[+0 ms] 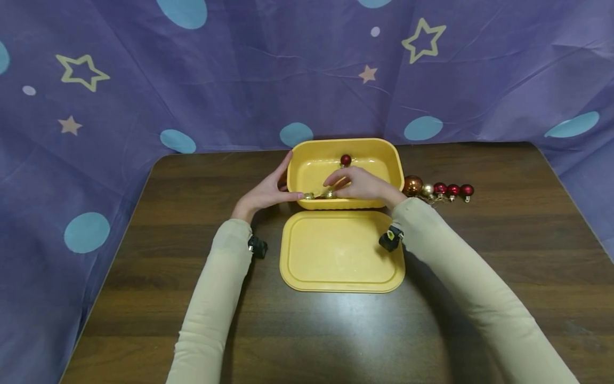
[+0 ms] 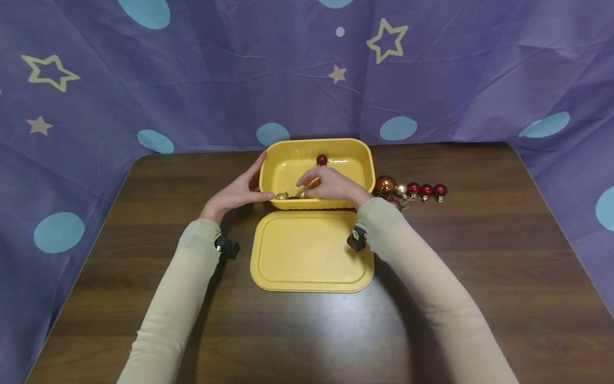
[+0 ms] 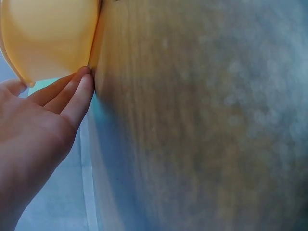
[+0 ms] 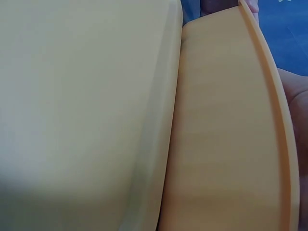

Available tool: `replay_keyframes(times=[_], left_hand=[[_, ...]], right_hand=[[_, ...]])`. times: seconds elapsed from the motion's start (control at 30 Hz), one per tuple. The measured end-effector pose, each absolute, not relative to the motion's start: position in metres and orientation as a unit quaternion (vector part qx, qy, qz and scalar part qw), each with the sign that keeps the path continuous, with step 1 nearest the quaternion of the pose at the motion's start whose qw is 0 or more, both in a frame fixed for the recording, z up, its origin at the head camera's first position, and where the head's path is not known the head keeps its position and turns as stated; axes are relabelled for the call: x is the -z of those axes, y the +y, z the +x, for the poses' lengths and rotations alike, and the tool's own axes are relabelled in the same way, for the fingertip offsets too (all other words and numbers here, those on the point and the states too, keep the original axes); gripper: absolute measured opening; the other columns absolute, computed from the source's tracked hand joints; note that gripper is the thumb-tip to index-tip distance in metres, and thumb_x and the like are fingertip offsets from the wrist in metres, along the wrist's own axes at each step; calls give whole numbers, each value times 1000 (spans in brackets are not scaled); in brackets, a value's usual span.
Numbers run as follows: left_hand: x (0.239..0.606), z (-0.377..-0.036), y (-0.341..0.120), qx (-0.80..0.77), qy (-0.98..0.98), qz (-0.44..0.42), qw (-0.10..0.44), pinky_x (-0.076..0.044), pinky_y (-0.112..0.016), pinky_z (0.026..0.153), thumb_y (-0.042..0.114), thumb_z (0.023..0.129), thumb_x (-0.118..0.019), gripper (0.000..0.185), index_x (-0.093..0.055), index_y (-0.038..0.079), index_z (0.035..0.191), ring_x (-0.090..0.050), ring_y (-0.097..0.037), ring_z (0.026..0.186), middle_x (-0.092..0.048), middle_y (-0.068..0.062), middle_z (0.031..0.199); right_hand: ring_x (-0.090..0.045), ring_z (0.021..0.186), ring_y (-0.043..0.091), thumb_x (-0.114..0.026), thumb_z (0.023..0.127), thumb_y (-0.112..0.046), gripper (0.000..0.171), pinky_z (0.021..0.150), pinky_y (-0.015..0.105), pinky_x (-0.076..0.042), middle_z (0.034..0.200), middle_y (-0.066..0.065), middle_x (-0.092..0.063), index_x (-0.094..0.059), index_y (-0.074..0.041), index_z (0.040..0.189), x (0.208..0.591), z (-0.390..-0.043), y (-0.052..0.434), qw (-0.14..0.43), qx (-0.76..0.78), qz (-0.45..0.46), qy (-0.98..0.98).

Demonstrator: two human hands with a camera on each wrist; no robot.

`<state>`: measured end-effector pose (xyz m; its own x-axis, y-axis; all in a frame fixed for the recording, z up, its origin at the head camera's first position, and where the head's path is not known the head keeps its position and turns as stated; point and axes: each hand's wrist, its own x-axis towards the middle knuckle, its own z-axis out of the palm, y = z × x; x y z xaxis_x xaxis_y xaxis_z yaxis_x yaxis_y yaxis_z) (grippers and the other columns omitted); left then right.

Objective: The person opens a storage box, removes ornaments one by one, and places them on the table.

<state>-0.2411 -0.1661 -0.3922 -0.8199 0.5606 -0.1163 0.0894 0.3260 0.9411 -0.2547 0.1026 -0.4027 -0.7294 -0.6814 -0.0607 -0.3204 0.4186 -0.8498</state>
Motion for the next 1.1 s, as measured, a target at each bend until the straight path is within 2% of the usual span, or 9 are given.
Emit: replay_keyframes(times=[0.2,0.5,0.67,0.8,0.97,1.1], left_hand=[[412,-251,-169,-545,785,211,207,-27,-44,110,6,85,-73,107,6,21,156,-18,-28,143,3,-7,161],[423,-254,-172,-549,786,211,191,-32,-39,108,9,85,-75,106,1,31,156,-29,-21,138,-5,-1,161],[422,-253,-172,-549,785,209,194,-32,-41,108,7,85,-74,107,3,29,156,-30,-25,138,-4,-5,161],[416,-251,-171,-553,782,208,201,-31,-45,108,3,85,-73,107,5,22,156,-27,-31,139,0,-11,161],[401,-243,-167,-557,776,210,208,-31,-46,108,3,85,-73,106,5,15,156,-25,-35,140,1,-14,160],[396,-241,-166,-555,779,208,205,-31,-45,108,4,85,-73,105,3,15,156,-26,-34,139,0,-13,161]], right_hand=[[-58,112,36,-58,89,7,31,96,41,-45,122,19,-62,-64,6,119,404,-258,99,234,431,-313,814],[-59,107,32,-57,89,8,31,96,40,-45,118,18,-63,-64,6,120,408,-262,95,229,403,-323,825],[-59,107,31,-59,89,6,29,95,40,-46,114,18,-64,-64,5,118,409,-263,95,230,406,-312,828],[-58,107,31,-61,91,3,28,95,40,-46,114,18,-63,-62,4,119,408,-262,96,224,419,-298,828],[-59,105,29,-64,91,-1,30,92,40,-46,116,16,-64,-63,2,120,403,-257,106,184,428,-295,834],[-59,103,32,-66,89,-1,32,92,43,-45,112,18,-64,-62,3,121,399,-252,116,147,442,-298,833]])
